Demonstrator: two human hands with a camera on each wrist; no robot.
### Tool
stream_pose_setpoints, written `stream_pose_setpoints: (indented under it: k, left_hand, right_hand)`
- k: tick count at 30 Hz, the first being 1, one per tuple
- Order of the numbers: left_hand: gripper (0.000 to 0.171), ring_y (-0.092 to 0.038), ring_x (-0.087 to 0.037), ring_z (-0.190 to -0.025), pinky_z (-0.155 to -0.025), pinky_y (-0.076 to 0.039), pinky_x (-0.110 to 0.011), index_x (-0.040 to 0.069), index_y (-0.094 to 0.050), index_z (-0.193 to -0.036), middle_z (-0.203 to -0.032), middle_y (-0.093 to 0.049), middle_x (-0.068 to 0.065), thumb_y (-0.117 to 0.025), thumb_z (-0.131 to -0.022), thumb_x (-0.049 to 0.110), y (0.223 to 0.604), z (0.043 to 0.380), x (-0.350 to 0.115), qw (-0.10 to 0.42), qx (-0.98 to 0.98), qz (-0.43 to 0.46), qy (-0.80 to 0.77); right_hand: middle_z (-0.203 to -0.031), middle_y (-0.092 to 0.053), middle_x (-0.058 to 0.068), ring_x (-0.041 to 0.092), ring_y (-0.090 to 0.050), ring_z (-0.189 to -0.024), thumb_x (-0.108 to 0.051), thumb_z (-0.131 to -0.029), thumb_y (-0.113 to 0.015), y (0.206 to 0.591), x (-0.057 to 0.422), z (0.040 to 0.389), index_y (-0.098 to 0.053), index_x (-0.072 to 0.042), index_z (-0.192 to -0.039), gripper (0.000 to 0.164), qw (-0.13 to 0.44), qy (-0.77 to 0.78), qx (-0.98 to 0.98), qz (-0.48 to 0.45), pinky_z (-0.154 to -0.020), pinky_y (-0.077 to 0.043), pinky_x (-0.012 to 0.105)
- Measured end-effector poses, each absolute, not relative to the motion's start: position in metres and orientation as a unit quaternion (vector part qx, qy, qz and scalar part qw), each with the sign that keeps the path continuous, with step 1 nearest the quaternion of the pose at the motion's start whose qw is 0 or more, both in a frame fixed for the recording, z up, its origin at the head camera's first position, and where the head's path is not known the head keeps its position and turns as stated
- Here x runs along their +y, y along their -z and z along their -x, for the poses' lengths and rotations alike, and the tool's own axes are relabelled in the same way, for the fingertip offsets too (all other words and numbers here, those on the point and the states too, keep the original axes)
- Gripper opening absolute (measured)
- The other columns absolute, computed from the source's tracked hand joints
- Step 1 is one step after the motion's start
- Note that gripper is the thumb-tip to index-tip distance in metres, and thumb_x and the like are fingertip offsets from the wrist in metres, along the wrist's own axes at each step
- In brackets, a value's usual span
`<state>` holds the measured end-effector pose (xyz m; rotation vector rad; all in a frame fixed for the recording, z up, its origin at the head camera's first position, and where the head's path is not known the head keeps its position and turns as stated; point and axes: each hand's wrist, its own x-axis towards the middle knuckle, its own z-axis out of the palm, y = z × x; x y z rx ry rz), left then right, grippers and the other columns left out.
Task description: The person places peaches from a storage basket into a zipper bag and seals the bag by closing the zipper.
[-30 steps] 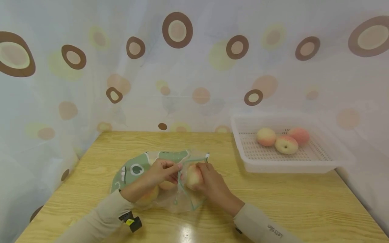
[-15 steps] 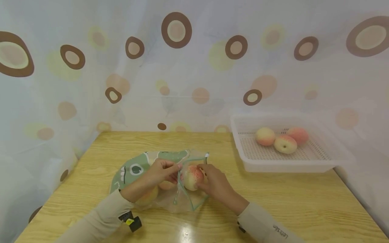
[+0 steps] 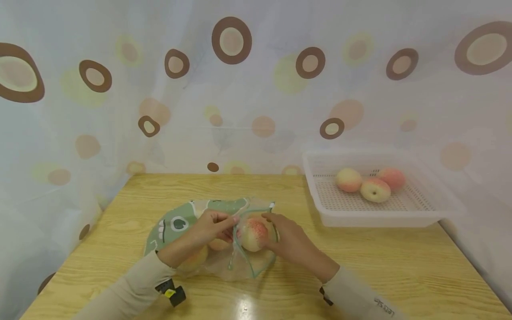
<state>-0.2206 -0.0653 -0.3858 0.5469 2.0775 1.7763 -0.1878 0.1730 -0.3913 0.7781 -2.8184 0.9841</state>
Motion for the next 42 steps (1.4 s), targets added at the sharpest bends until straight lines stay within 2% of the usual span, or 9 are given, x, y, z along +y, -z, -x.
stream_pose_setpoints:
  k: [9, 16, 21, 26, 32, 38, 42]
  left_hand:
    - [0.034, -0.064, -0.011, -0.064, -0.064, -0.058, -0.026, -0.014, -0.066, -0.094, -0.070, -0.065, 0.003, -0.054, -0.099, 0.019, 0.387, 0.221, -0.067, 0.174, 0.735, -0.194, -0.626]
    - [0.035, -0.064, -0.010, -0.064, -0.064, -0.057, -0.025, -0.014, -0.065, -0.094, -0.070, -0.066, 0.003, -0.054, -0.099, 0.018, 0.387, 0.221, -0.068, 0.181, 0.732, -0.199, -0.626]
    - [0.035, -0.064, -0.010, -0.064, -0.064, -0.058, -0.026, -0.014, -0.065, -0.092, -0.070, -0.066, 0.003, -0.053, -0.099, 0.018, 0.387, 0.221, -0.070, 0.181, 0.732, -0.205, -0.624]
    - [0.034, -0.064, -0.010, -0.064, -0.064, -0.057, -0.026, -0.014, -0.065, -0.092, -0.070, -0.066, 0.003, -0.054, -0.099, 0.018, 0.387, 0.221, -0.069, 0.181, 0.735, -0.198, -0.623]
    - [0.035, -0.065, -0.010, -0.064, -0.065, -0.058, -0.027, -0.013, -0.065, -0.093, -0.071, -0.067, 0.002, -0.055, -0.099, 0.020, 0.387, 0.222, -0.069, 0.180, 0.734, -0.196, -0.624]
    - [0.034, -0.064, -0.009, -0.064, -0.065, -0.058, -0.027, -0.013, -0.065, -0.095, -0.070, -0.067, 0.002, -0.054, -0.099, 0.019, 0.386, 0.223, -0.069, 0.183, 0.739, -0.191, -0.620]
    - [0.034, -0.064, -0.009, -0.063, -0.066, -0.058, -0.029, -0.014, -0.065, -0.094, -0.070, -0.066, 0.001, -0.054, -0.099, 0.018, 0.387, 0.224, -0.067, 0.181, 0.739, -0.197, -0.618]
  right_hand:
    - [-0.140, -0.046, 0.021, 0.044, -0.052, -0.117, -0.034, -0.087, -0.070, 0.341, 0.219, 0.196, -0.042, -0.004, -0.141, 0.067, 0.053, -0.281, -0.934, -0.216, -0.090, -0.048, 0.055]
    - [-0.146, -0.033, 0.028, 0.050, -0.033, -0.130, -0.041, -0.089, -0.067, 0.312, 0.270, 0.214, -0.032, -0.002, -0.146, 0.077, 0.038, -0.262, -0.949, -0.172, -0.096, -0.035, 0.066]
    - [-0.146, -0.027, 0.034, 0.054, -0.027, -0.131, -0.044, -0.088, -0.066, 0.303, 0.306, 0.236, -0.028, 0.003, -0.146, 0.084, 0.019, -0.243, -0.961, -0.131, -0.097, -0.032, 0.068]
    - [-0.144, -0.023, 0.039, 0.058, -0.029, -0.126, -0.046, -0.090, -0.063, 0.301, 0.339, 0.257, -0.022, 0.009, -0.146, 0.088, -0.002, -0.224, -0.970, -0.098, -0.095, -0.031, 0.070]
    - [-0.142, -0.010, 0.047, 0.064, -0.022, -0.123, -0.050, -0.094, -0.054, 0.307, 0.371, 0.275, -0.007, 0.012, -0.147, 0.095, -0.046, -0.234, -0.970, -0.046, -0.095, -0.029, 0.073]
    - [-0.139, -0.011, 0.050, 0.066, -0.020, -0.121, -0.053, -0.093, -0.053, 0.333, 0.398, 0.296, -0.004, 0.016, -0.145, 0.099, -0.030, -0.239, -0.971, -0.007, -0.095, -0.028, 0.074]
    - [-0.136, -0.009, 0.053, 0.070, -0.013, -0.119, -0.054, -0.093, -0.052, 0.362, 0.416, 0.307, -0.004, 0.017, -0.144, 0.099, -0.008, -0.228, -0.973, 0.021, -0.092, -0.020, 0.079]
